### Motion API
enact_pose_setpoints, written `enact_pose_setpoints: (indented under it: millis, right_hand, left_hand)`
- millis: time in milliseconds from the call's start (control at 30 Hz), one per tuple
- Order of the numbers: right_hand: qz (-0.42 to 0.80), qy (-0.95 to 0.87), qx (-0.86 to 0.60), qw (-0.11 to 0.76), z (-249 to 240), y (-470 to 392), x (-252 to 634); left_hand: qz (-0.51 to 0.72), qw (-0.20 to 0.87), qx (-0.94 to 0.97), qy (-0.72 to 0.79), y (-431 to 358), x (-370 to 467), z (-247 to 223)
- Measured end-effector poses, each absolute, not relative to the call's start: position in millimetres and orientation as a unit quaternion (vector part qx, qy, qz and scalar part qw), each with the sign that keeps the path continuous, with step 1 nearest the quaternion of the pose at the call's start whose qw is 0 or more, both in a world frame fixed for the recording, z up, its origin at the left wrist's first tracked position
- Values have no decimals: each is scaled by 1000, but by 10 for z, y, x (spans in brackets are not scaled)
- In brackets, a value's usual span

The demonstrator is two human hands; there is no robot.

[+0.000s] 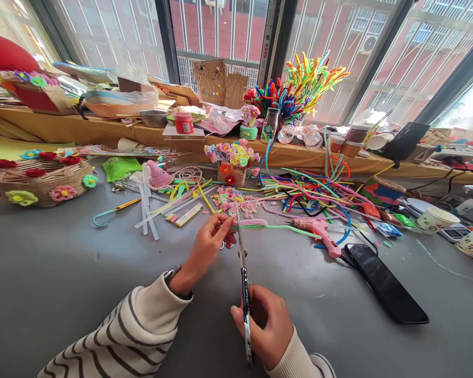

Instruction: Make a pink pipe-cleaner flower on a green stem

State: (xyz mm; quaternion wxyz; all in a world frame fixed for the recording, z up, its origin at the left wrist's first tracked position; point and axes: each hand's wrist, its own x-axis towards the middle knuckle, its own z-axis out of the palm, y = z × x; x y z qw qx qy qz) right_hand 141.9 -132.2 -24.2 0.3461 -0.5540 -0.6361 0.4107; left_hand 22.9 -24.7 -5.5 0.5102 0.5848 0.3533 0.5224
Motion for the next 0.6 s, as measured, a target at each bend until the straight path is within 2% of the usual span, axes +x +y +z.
enact_pose_setpoints:
  millis: [333, 600]
  right_hand:
    - [362, -617, -582, 386, -301, -1330, 1335]
    - [404, -640, -551, 351, -233, -1332, 1367]
  left_hand:
    - [514, 432, 622, 402, -290, 270, -85]
    - [555, 428, 591, 399, -292, 266, -78]
